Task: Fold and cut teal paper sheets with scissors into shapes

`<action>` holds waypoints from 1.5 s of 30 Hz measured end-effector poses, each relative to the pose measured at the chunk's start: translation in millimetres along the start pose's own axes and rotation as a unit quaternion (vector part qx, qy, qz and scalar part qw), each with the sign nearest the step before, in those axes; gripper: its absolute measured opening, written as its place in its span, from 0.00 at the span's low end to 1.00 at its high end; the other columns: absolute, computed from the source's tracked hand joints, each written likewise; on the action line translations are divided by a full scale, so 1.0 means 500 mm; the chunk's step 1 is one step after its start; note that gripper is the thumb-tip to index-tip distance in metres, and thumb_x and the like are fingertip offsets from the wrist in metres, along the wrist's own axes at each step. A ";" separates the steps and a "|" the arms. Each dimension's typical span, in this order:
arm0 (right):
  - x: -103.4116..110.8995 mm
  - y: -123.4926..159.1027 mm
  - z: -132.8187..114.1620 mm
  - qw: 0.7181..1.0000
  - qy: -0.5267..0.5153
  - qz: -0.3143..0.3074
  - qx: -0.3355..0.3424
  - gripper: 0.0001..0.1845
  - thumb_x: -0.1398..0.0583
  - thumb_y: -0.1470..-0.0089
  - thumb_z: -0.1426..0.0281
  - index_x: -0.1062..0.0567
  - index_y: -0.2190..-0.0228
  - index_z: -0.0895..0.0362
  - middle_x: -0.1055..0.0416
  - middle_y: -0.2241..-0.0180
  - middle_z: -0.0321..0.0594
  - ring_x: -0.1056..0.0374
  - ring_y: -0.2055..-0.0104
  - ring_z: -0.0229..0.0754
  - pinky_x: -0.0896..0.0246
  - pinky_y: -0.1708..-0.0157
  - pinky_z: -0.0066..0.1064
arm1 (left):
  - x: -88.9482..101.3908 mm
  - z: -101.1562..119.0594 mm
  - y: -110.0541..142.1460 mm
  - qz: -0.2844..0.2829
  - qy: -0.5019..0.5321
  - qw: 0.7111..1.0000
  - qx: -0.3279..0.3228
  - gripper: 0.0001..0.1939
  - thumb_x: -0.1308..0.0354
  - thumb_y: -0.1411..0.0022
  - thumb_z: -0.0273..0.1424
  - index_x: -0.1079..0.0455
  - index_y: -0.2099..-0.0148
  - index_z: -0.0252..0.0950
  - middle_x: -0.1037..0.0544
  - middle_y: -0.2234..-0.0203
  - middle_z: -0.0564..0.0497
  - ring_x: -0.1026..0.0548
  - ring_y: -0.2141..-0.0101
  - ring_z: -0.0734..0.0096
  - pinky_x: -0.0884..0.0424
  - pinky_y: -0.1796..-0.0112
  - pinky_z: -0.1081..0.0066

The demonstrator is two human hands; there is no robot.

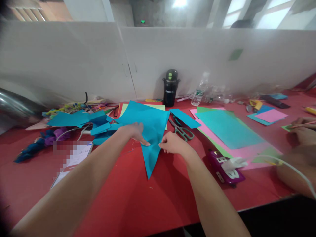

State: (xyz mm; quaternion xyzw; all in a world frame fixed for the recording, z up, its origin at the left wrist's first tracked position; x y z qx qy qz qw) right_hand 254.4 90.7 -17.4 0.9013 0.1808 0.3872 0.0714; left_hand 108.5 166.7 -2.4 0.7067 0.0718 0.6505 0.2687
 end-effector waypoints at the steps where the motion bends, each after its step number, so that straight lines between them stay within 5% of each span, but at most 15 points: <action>1: 0.000 -0.001 0.002 1.000 -0.002 -0.001 -0.001 0.15 0.41 0.47 0.68 0.27 0.83 0.57 0.25 0.80 0.40 0.29 0.78 0.39 0.38 0.77 0.28 | 0.001 -0.001 -0.002 0.002 0.000 1.000 0.000 0.72 0.27 0.68 0.55 0.53 0.27 0.30 0.49 0.32 0.23 0.47 0.34 0.24 0.40 0.43 0.39; 6: -0.004 0.000 0.002 1.000 -0.013 -0.010 -0.007 0.15 0.40 0.49 0.69 0.28 0.84 0.57 0.27 0.82 0.39 0.31 0.79 0.38 0.39 0.78 0.27 | -0.001 -0.009 -0.011 0.010 -0.007 1.000 -0.012 0.77 0.26 0.70 0.56 0.58 0.27 0.22 0.54 0.31 0.22 0.55 0.32 0.29 0.53 0.35 0.44; 13: 0.000 0.004 0.002 0.998 -0.050 -0.011 -0.021 0.16 0.37 0.48 0.67 0.27 0.85 0.58 0.26 0.82 0.41 0.31 0.80 0.38 0.38 0.79 0.27 | -0.026 -0.025 -0.006 -0.001 -0.005 1.000 -0.026 0.77 0.34 0.67 0.65 0.62 0.25 0.29 0.63 0.29 0.30 0.66 0.30 0.34 0.61 0.34 0.43; 19: 0.042 -0.015 0.026 0.981 -0.154 0.113 -0.029 0.18 0.39 0.43 0.55 0.23 0.72 0.58 0.20 0.70 0.45 0.24 0.70 0.44 0.28 0.72 0.30 | -0.043 -0.012 0.031 0.034 0.014 0.998 -0.053 0.73 0.44 0.60 0.70 0.61 0.26 0.26 0.64 0.29 0.26 0.65 0.30 0.32 0.60 0.35 0.42; 23: 0.063 -0.024 0.061 0.968 -0.184 0.166 -0.035 0.10 0.36 0.46 0.64 0.21 0.65 0.58 0.19 0.60 0.47 0.22 0.58 0.51 0.26 0.63 0.35 | -0.051 0.010 0.058 0.096 0.055 0.989 -0.100 0.63 0.44 0.51 0.65 0.51 0.28 0.22 0.57 0.30 0.24 0.61 0.31 0.32 0.59 0.35 0.42; 27: 0.083 -0.015 0.072 0.958 -0.213 0.187 -0.031 0.15 0.34 0.48 0.68 0.21 0.57 0.59 0.21 0.51 0.50 0.24 0.51 0.56 0.27 0.55 0.42 | -0.038 0.007 0.111 0.233 0.132 0.956 -0.122 0.34 0.48 0.33 0.45 0.42 0.32 0.29 0.43 0.32 0.33 0.48 0.31 0.47 0.49 0.35 0.52; 30: 0.085 0.000 0.051 0.950 -0.267 0.164 0.006 0.20 0.34 0.46 0.66 0.23 0.51 0.56 0.24 0.46 0.46 0.26 0.47 0.53 0.28 0.49 0.43 | -0.024 -0.039 0.174 0.361 0.296 0.877 -0.115 0.30 0.47 0.32 0.42 0.44 0.33 0.35 0.36 0.36 0.36 0.36 0.36 0.52 0.36 0.40 0.55; 32: 0.071 0.013 0.032 0.941 -0.316 0.116 0.031 0.23 0.32 0.48 0.66 0.23 0.50 0.55 0.26 0.44 0.47 0.27 0.46 0.54 0.30 0.46 0.47 | -0.036 -0.082 0.200 0.388 0.400 0.825 -0.092 0.33 0.45 0.34 0.44 0.46 0.32 0.37 0.36 0.36 0.37 0.33 0.39 0.53 0.31 0.44 0.58; 37: 0.023 0.056 0.025 0.948 -0.312 0.047 0.039 0.26 0.31 0.49 0.62 0.24 0.49 0.55 0.25 0.45 0.47 0.27 0.46 0.54 0.32 0.45 0.48 | -0.092 -0.154 0.195 0.301 0.591 0.747 -0.039 0.41 0.32 0.46 0.42 0.44 0.35 0.37 0.34 0.38 0.35 0.22 0.51 0.52 0.22 0.54 0.58; 39: -0.011 0.070 0.033 0.955 -0.292 -0.009 0.039 0.22 0.33 0.46 0.58 0.22 0.53 0.56 0.22 0.49 0.48 0.25 0.49 0.55 0.30 0.48 0.48 | -0.105 -0.166 0.189 0.264 0.618 0.740 -0.026 0.42 0.30 0.49 0.41 0.40 0.36 0.36 0.28 0.42 0.35 0.22 0.51 0.49 0.22 0.56 0.56; 45: -0.015 0.095 0.073 0.976 -0.200 0.085 0.026 0.17 0.35 0.46 0.54 0.21 0.66 0.56 0.19 0.63 0.46 0.24 0.58 0.55 0.28 0.58 0.44 | -0.094 -0.103 0.198 0.146 0.633 0.727 -0.220 0.24 0.30 0.45 0.37 0.26 0.48 0.37 0.19 0.51 0.43 0.21 0.52 0.51 0.24 0.50 0.51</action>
Point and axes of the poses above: each hand's wrist, its own y-axis away from the middle knuckle, its own x-axis out of the back of the hand, z = x × y, the point moved 9 cm from there along -y, towards the middle knuckle
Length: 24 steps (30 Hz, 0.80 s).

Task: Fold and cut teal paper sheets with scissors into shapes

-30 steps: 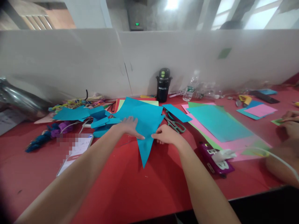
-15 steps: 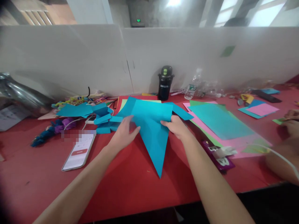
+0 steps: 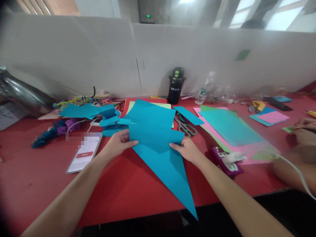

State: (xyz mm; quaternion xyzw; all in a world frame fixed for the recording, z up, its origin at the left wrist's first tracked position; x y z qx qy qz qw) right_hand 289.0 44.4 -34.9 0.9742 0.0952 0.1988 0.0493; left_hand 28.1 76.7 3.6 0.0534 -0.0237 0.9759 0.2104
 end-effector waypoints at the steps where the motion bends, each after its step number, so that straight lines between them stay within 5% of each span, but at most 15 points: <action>1: 0.001 0.002 -0.001 1.000 0.007 0.012 0.006 0.17 0.36 0.45 0.54 0.22 0.66 0.56 0.20 0.63 0.46 0.24 0.59 0.55 0.29 0.59 0.43 | 0.000 -0.001 0.001 -0.004 -0.004 1.000 0.002 0.23 0.30 0.45 0.37 0.25 0.48 0.38 0.19 0.52 0.44 0.21 0.52 0.51 0.24 0.50 0.51; 12: 0.016 0.012 0.021 0.999 -0.010 0.028 0.017 0.17 0.37 0.45 0.55 0.20 0.63 0.55 0.19 0.65 0.44 0.24 0.60 0.55 0.28 0.60 0.42 | 0.000 -0.039 -0.019 -0.040 -0.021 0.999 0.006 0.14 0.32 0.44 0.36 0.20 0.55 0.40 0.16 0.57 0.46 0.19 0.55 0.54 0.24 0.50 0.53; 18: 0.027 0.029 -0.026 0.984 -0.054 0.056 0.158 0.11 0.35 0.46 0.64 0.17 0.60 0.50 0.23 0.50 0.42 0.28 0.46 0.52 0.31 0.48 0.43 | 0.006 -0.012 -0.025 -0.021 -0.093 0.994 -0.050 0.06 0.33 0.48 0.32 0.17 0.67 0.40 0.16 0.61 0.46 0.19 0.58 0.54 0.23 0.55 0.57; 24: 0.038 0.030 -0.018 0.983 -0.056 0.078 0.155 0.10 0.38 0.43 0.66 0.16 0.61 0.49 0.22 0.51 0.40 0.27 0.48 0.50 0.28 0.50 0.43 | 0.018 -0.019 -0.021 0.019 -0.091 0.996 -0.005 0.10 0.41 0.49 0.27 0.17 0.67 0.41 0.17 0.57 0.47 0.21 0.53 0.52 0.22 0.57 0.57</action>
Point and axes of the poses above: each hand's wrist, its own y-axis away from the middle knuckle, its own x-axis out of the back of the hand, z = x × y, the point moved 9 cm from there along -y, towards the middle knuckle
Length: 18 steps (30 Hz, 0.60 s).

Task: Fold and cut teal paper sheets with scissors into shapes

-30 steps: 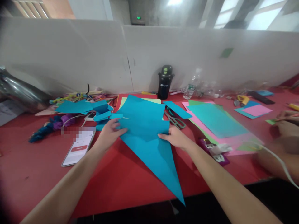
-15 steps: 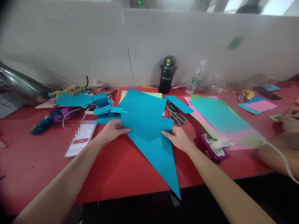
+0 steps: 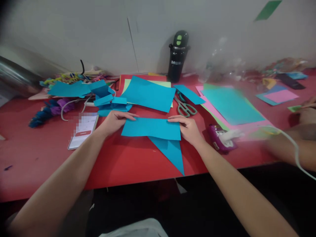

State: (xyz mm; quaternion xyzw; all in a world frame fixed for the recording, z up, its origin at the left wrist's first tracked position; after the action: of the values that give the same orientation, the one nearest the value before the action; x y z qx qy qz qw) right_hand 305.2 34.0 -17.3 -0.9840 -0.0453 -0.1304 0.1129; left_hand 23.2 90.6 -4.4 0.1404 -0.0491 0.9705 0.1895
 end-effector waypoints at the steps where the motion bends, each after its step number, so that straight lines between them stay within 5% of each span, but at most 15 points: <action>1: 0.001 0.000 0.001 1.000 0.001 -0.007 -0.003 0.11 0.38 0.43 0.67 0.16 0.60 0.49 0.22 0.52 0.40 0.27 0.48 0.50 0.29 0.50 0.43 | 0.001 -0.002 0.000 0.005 0.008 1.000 0.002 0.10 0.41 0.49 0.27 0.18 0.68 0.41 0.17 0.57 0.47 0.21 0.53 0.53 0.22 0.57 0.57; 11: -0.005 0.006 0.011 0.994 -0.089 -0.050 -0.047 0.13 0.37 0.47 0.70 0.16 0.60 0.47 0.22 0.50 0.36 0.28 0.45 0.51 0.29 0.49 0.42 | -0.015 -0.008 -0.007 0.011 0.192 0.980 0.052 0.15 0.44 0.41 0.36 0.19 0.66 0.34 0.18 0.57 0.41 0.22 0.55 0.54 0.25 0.57 0.59; 15: -0.007 0.008 0.021 0.984 -0.142 -0.051 -0.090 0.19 0.42 0.54 0.75 0.15 0.64 0.49 0.22 0.50 0.37 0.29 0.45 0.54 0.29 0.51 0.42 | -0.007 -0.006 -0.007 0.083 0.135 0.987 0.021 0.14 0.29 0.51 0.37 0.22 0.63 0.36 0.19 0.62 0.46 0.23 0.62 0.63 0.27 0.62 0.65; 18: -0.013 0.008 0.025 0.975 -0.168 -0.072 -0.129 0.14 0.43 0.55 0.73 0.16 0.71 0.55 0.21 0.53 0.44 0.26 0.51 0.54 0.29 0.54 0.43 | -0.014 0.005 -0.007 0.098 0.114 0.988 -0.016 0.19 0.27 0.54 0.34 0.23 0.58 0.36 0.19 0.60 0.46 0.23 0.60 0.64 0.28 0.62 0.67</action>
State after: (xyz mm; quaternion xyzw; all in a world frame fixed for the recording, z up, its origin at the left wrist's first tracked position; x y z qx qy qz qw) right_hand 302.7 32.6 -31.3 -0.9923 -0.1169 0.0237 -0.0342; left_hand 31.2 91.0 -3.7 0.0201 -0.0560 0.9932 0.1000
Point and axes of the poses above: each hand's wrist, its own y-axis away from the middle knuckle, its own x-axis out of the back of the hand, z = x × y, the point moved 9 cm from there along -y, towards the middle knuckle
